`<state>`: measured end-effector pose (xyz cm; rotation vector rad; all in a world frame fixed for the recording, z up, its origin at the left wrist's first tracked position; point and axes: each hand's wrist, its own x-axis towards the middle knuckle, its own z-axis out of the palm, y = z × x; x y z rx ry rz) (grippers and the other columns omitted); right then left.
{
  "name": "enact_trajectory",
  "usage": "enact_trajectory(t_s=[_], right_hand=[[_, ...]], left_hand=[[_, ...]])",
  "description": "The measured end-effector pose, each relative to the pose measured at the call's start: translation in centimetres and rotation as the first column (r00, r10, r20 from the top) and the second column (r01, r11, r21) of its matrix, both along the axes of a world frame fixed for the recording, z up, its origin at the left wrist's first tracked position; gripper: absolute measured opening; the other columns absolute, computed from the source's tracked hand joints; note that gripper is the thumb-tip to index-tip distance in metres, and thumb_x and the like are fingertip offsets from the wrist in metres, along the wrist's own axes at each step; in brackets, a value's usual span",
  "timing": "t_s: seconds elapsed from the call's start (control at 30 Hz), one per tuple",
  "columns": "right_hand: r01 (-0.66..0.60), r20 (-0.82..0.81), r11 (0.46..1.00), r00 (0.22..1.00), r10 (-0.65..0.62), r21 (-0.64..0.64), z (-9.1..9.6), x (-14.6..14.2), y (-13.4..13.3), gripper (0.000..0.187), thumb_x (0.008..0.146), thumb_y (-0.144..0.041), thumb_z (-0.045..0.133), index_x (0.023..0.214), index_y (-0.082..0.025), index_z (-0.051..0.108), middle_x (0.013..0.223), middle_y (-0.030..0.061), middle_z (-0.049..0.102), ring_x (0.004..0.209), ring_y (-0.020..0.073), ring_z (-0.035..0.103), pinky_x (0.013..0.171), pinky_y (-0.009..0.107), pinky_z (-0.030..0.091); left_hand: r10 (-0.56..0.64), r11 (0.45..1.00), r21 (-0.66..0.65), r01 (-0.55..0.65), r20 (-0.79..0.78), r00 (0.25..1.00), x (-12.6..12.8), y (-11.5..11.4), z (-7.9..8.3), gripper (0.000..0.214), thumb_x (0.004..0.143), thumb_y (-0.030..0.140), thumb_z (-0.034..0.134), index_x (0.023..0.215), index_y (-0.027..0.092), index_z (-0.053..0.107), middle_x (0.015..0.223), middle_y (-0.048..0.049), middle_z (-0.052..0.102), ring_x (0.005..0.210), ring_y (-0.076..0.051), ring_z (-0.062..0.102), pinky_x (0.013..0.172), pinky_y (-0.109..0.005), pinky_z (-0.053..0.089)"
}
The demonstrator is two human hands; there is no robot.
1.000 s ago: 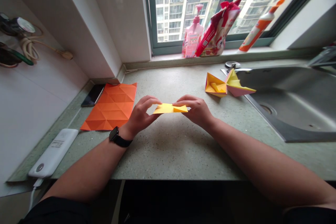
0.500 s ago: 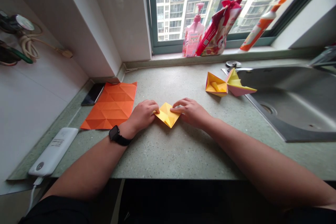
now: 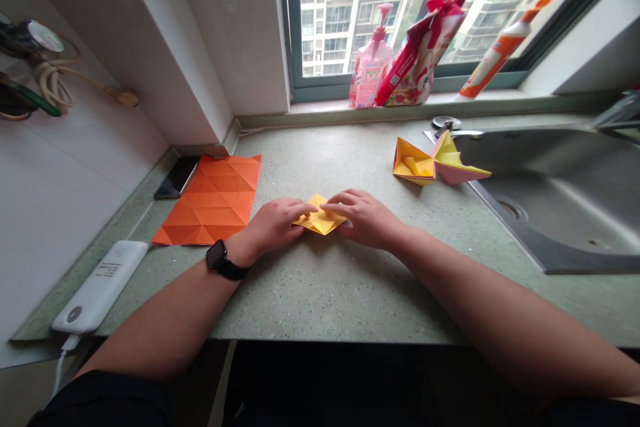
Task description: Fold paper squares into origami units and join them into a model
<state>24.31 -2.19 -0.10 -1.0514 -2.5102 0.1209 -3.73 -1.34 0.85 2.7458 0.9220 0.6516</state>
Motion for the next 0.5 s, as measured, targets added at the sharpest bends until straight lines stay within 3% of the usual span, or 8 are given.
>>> enact_trajectory(t_s=[0.1, 0.27, 0.5], right_hand=[[-0.029, -0.005, 0.999, 1.0, 0.029, -0.014, 0.5, -0.2, -0.3, 0.044, 0.089, -0.018, 0.079, 0.132, -0.03, 0.078, 0.122, 0.0071, 0.083, 0.108, 0.0281, 0.075, 0.096, 0.044, 0.058], [-0.042, 0.034, 0.999, 0.999, 0.042, 0.0, 0.8, -0.3, -0.5, 0.021, 0.101, -0.023, 0.07, 0.115, -0.029, 0.083, 0.107, 0.0043, 0.086, 0.087, 0.0222, 0.077, 0.083, 0.037, 0.055], [-0.096, -0.004, 0.995, 0.995, 0.096, 0.015, 0.6, 0.0, -0.3, 0.021, 0.106, -0.027, 0.063, 0.107, -0.03, 0.085, 0.097, 0.0016, 0.085, 0.081, 0.0195, 0.075, 0.081, 0.035, 0.054]], left_hand=[[-0.014, 1.0, -0.006, 0.014, 0.001, 1.0, 0.1, -0.3, 0.4, 0.028, 0.097, 0.022, 0.076, 0.125, 0.024, 0.074, 0.121, -0.0075, 0.079, 0.098, -0.023, 0.075, 0.082, -0.032, 0.057], [-0.023, 0.998, 0.058, 0.024, -0.027, 0.999, 0.3, -0.9, 1.1, 0.012, 0.104, 0.022, 0.067, 0.113, 0.023, 0.074, 0.12, -0.0064, 0.077, 0.092, -0.02, 0.073, 0.077, -0.03, 0.053], [-0.031, 0.997, 0.066, 0.034, -0.054, 0.998, 0.4, -1.0, 1.3, 0.013, 0.105, 0.018, 0.061, 0.107, 0.023, 0.073, 0.111, -0.0046, 0.078, 0.087, -0.019, 0.072, 0.072, -0.029, 0.049]])
